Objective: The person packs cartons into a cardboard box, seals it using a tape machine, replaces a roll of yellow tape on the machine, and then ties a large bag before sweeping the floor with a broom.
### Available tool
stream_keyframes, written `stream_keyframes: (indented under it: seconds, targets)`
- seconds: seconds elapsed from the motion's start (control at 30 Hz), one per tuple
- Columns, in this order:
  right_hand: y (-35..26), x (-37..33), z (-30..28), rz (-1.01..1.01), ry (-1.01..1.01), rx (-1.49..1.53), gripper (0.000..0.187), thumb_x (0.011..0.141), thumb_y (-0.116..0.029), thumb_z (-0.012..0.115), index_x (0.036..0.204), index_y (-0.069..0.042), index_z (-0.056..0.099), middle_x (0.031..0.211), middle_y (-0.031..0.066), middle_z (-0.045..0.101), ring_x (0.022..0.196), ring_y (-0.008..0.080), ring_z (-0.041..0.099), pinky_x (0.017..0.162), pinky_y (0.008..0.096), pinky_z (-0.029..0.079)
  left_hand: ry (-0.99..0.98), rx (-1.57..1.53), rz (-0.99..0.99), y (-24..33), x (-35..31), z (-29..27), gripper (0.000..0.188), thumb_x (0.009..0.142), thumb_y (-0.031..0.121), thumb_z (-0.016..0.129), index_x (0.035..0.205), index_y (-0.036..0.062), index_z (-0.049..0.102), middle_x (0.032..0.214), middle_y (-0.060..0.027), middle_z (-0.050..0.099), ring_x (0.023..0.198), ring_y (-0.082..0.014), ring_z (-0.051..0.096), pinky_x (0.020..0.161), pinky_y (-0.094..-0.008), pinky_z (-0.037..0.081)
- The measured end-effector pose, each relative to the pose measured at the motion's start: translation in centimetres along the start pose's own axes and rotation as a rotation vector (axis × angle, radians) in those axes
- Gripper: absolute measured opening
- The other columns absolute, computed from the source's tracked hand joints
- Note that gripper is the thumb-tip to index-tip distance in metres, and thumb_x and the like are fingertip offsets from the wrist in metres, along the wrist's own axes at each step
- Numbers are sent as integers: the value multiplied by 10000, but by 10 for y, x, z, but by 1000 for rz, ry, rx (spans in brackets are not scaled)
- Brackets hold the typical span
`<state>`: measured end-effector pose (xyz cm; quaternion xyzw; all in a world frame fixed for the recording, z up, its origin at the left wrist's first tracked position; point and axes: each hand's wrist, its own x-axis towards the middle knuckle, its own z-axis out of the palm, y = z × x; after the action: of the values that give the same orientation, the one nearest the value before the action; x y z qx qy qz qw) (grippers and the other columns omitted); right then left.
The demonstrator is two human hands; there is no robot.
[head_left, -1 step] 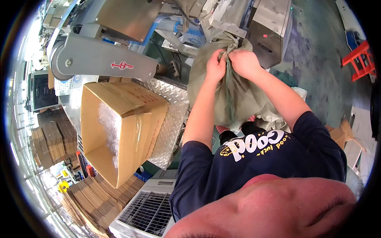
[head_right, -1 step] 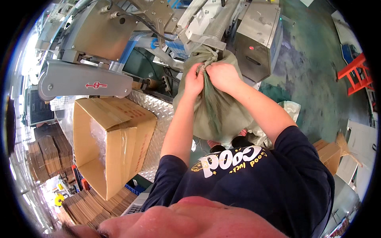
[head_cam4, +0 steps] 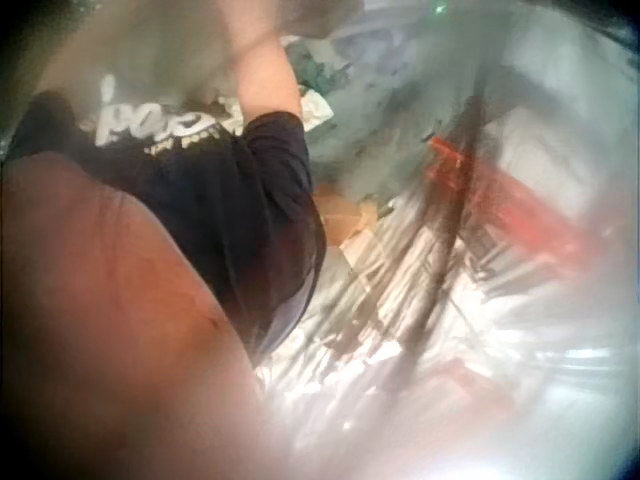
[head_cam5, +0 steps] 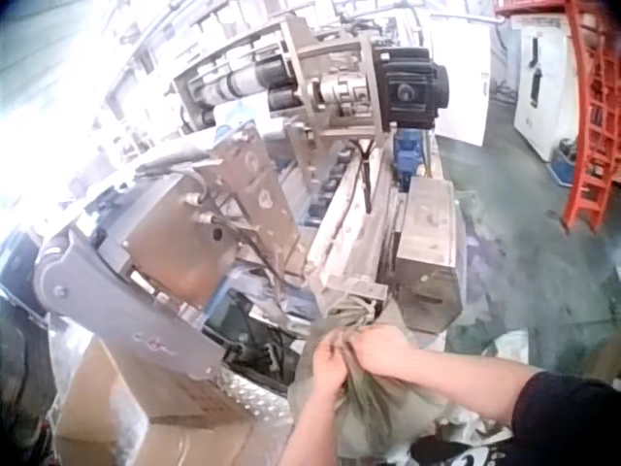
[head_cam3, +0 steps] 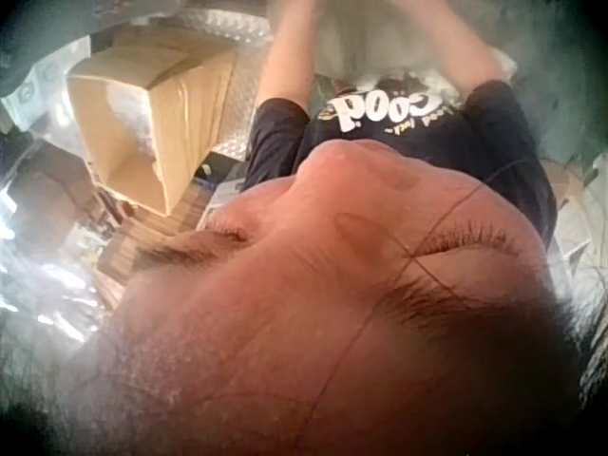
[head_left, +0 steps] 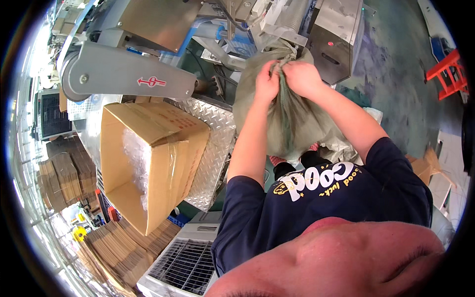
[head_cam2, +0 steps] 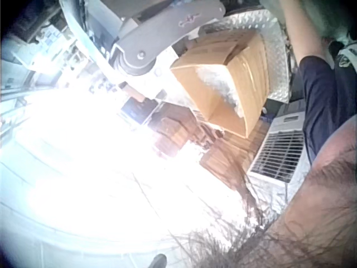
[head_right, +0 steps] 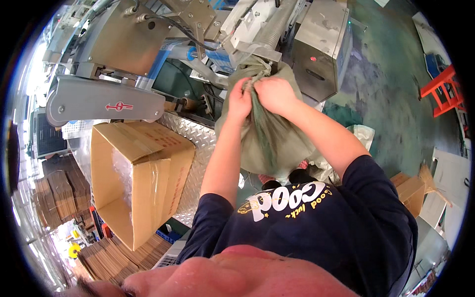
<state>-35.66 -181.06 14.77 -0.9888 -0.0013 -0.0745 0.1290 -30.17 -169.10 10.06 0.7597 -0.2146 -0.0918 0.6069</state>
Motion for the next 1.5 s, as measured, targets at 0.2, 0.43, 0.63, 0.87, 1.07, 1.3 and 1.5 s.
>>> stream_keyframes:
  seconds: [0.2, 0.43, 0.63, 0.87, 1.07, 1.3, 1.5]
  targets:
    - [-99, -14, 6, -661, -427, 351, 155, 730, -165, 495, 695, -48, 591, 694, 127, 593, 686, 290, 582, 606, 381, 466, -135, -408, -222, -77, -1, -31, 115, 825, 160, 572, 877, 58, 563, 779, 22, 577, 697, -68, 498, 632, -217, 410]
    - [99, -158, -13, 450, -447, 547, 216, 766, -204, 537, 729, 6, 572, 637, 144, 510, 597, 213, 491, 581, 341, 408, -525, 100, -60, 17, -71, -53, 168, 845, 199, 507, 872, 36, 531, 846, -80, 587, 774, -208, 538, 692, -334, 420]
    - [161, -200, -22, 727, -44, 385, 205, 776, -208, 524, 723, -9, 529, 652, 156, 530, 621, 301, 498, 605, 342, 416, 694, -870, -262, -2, -137, -196, 260, 902, 238, 398, 1026, 29, 488, 1034, -114, 530, 940, -295, 525, 858, -498, 417]
    - [114, -144, -23, 820, 144, 1315, 179, 885, -219, 468, 901, -51, 528, 832, -4, 565, 766, 127, 525, 689, 268, 426, 364, -214, -681, -54, -244, -195, 382, 779, 239, 606, 1077, 30, 489, 966, -99, 575, 786, -181, 557, 692, -319, 473]
    - [46, -187, -14, 866, -132, 1029, 311, 878, -287, 475, 1042, -23, 475, 983, 76, 561, 907, 195, 538, 794, 327, 447, -430, 777, -602, -30, -233, -163, 503, 682, 258, 637, 1131, 68, 512, 942, -194, 596, 886, -352, 563, 743, -420, 452]
    - [15, -356, 11, 523, -1147, 188, 568, 723, -271, 618, 1219, -115, 388, 1022, 185, 562, 933, 341, 545, 792, 411, 430, -436, 717, -601, -84, -287, -177, 218, 722, 124, 535, 914, 60, 616, 956, -197, 580, 911, -340, 551, 776, -415, 437]
    - [50, -468, 82, 1016, -158, -84, 511, 721, -105, 518, 1214, -104, 383, 1006, 205, 522, 916, 368, 531, 758, 425, 448, -25, 796, 459, -23, -223, -185, 269, 724, 20, 508, 978, 49, 591, 981, -137, 553, 940, -302, 511, 824, -400, 402]
